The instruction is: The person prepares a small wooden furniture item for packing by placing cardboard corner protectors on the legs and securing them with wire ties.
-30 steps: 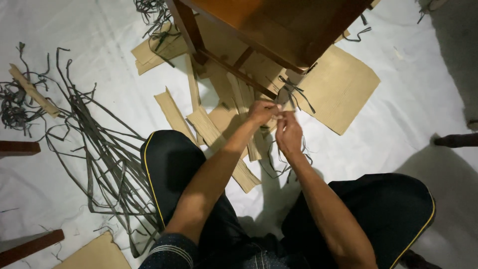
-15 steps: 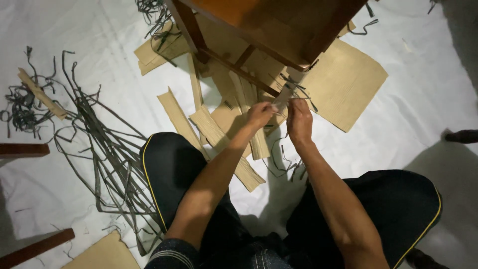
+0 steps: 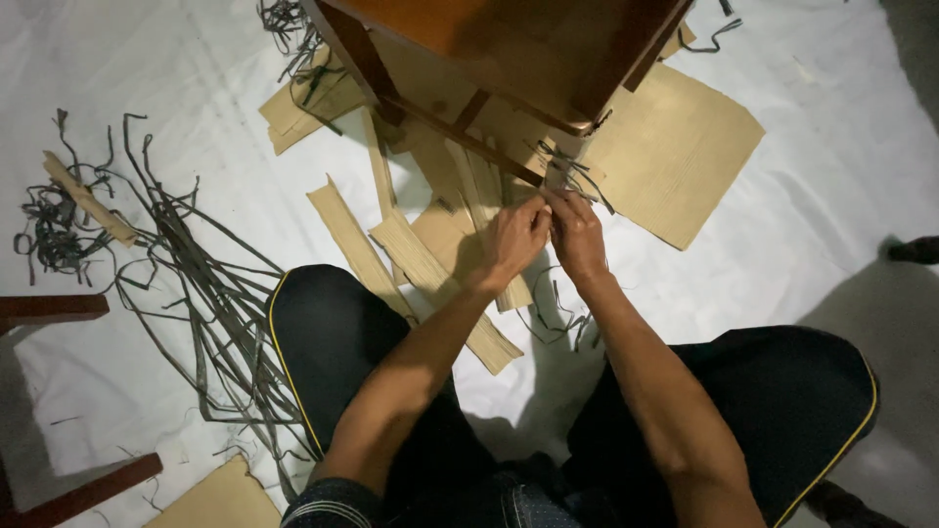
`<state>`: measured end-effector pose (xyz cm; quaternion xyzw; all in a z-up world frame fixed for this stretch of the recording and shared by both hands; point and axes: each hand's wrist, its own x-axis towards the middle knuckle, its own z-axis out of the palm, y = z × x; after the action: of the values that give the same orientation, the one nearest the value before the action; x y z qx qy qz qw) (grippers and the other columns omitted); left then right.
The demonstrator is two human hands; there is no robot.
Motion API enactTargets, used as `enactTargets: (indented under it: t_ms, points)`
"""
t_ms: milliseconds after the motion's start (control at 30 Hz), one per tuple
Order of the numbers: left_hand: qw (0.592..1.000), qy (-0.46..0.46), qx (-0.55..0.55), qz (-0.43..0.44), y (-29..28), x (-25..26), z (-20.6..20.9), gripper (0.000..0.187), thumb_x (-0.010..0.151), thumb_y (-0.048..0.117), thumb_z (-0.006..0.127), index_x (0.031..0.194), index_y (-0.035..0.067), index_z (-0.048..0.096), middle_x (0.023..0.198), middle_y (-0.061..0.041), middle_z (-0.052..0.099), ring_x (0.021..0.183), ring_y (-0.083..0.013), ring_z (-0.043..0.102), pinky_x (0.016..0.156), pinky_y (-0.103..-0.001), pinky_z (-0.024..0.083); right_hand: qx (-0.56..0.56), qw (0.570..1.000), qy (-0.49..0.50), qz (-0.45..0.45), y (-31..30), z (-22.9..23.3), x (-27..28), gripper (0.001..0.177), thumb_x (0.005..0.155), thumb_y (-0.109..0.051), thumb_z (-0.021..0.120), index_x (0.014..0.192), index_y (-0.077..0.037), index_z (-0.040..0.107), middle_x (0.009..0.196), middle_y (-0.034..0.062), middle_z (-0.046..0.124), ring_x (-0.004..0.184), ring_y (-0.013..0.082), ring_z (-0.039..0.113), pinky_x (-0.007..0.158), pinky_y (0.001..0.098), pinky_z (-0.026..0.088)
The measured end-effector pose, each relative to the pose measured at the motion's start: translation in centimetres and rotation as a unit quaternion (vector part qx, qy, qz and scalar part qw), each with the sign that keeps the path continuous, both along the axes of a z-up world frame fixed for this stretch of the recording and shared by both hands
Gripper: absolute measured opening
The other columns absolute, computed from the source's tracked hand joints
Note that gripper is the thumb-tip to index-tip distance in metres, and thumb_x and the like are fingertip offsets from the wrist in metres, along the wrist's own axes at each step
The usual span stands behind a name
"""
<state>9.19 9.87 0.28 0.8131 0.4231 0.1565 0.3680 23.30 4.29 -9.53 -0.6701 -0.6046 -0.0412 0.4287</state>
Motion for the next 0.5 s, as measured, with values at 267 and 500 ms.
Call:
enactTargets:
  t_ms: [267, 500]
  points:
    - [0.992, -0.096, 0.001, 0.078, 3.8, 3.0, -8.1, 0.037, 0.102, 0.037, 0.048, 0.099, 0.008, 0.07, 0.093, -0.024, 0.073, 0.095, -0.0479, 0.07, 0.084, -0.059, 0.053, -0.034, 0.999, 0.033, 0.009, 0.8, -5.3, 0.3, 0.01, 0.102, -0.013, 0.065, 0.106, -0.006, 0.071, 0.089, 0.0148, 0.066, 0.088, 0.0386, 0.068, 0.081, 0.0468, 0.055]
    - [0.99, -0.061, -0.021, 0.124, 7.5, 4.1, -15.8, 0.03, 0.099, 0.03, 0.056, 0.101, 0.003, 0.07, 0.093, -0.026, 0.074, 0.095, -0.0481, 0.072, 0.08, -0.058, 0.056, -0.024, 0.996, 0.079, -0.031, -0.7, -1.6, -0.8, 0.013, 0.107, -0.011, 0.059, 0.101, -0.004, 0.068, 0.087, 0.0146, 0.065, 0.086, 0.0383, 0.067, 0.077, 0.0438, 0.055]
